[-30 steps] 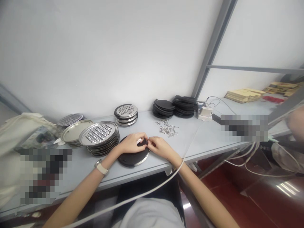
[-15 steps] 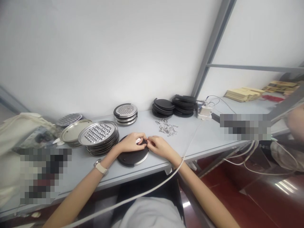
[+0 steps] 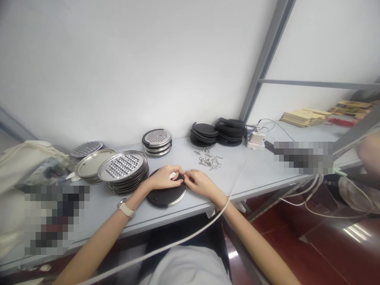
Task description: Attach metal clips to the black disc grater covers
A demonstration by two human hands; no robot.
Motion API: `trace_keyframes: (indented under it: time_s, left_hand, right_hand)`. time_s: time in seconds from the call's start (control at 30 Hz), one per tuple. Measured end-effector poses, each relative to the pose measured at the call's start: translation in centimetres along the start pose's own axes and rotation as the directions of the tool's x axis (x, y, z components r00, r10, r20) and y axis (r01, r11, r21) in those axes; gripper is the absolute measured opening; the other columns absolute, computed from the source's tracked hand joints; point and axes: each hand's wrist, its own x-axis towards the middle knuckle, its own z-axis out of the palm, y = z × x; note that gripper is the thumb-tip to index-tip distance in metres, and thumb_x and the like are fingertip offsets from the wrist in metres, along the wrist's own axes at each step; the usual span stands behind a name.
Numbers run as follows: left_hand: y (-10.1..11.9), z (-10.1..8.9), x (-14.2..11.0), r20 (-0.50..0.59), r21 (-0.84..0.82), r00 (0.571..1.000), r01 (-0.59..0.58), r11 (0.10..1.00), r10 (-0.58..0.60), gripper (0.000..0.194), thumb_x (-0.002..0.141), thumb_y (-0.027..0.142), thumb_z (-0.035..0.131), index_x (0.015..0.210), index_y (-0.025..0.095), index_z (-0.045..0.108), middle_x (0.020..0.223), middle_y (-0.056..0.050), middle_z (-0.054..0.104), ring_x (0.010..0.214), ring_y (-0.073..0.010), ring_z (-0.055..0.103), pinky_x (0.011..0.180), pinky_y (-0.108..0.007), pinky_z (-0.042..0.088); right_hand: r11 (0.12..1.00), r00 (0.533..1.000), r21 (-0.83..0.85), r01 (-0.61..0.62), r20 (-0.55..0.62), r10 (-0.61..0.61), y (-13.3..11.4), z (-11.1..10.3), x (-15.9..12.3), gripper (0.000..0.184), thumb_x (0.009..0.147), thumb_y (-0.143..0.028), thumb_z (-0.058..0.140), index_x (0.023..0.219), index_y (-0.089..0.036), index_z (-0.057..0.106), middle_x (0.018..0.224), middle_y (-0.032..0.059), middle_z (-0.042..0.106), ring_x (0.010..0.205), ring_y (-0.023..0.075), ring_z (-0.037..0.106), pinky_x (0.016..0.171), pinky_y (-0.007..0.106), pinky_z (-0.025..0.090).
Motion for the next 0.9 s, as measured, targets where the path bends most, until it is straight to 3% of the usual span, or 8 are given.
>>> trace_keyframes:
  time_s: [0.57,0.9]
  left_hand:
    - [-0.25,0.16,0.05,0.002,-0.047,1.0,0.004,0.999,-0.004,0.015,0.073,0.027,0.061,0.084,0.019,0.062,0.062,0.005,0.052,0.057,-0.01,0.045,0.057,-0.021,0.037]
    - [-0.28,0.11,0.06,0.018,-0.041,1.0,0.02,0.999,-0.02,0.018,0.073,0.029,0.061,0.088,0.019,0.064,0.061,0.005,0.052,0.057,-0.0102,0.047,0.057,-0.021,0.037]
  right_hand:
    - [0.998,1.0,0.056,-0.02,-0.019,0.021,-0.24,-0.12,-0.03,0.026,0.091,-0.022,0.043,0.066,-0.019,0.045,0.06,-0.002,0.049,0.055,0.0113,0.043,0.056,0.024,0.031]
    - [0.996,0.999,0.076,-0.041,0.03,0.039,-0.13,-0.37,0.0,0.03,0.091,-0.021,0.043,0.061,-0.019,0.043,0.059,-0.0021,0.047,0.055,0.0111,0.043,0.057,0.024,0.031]
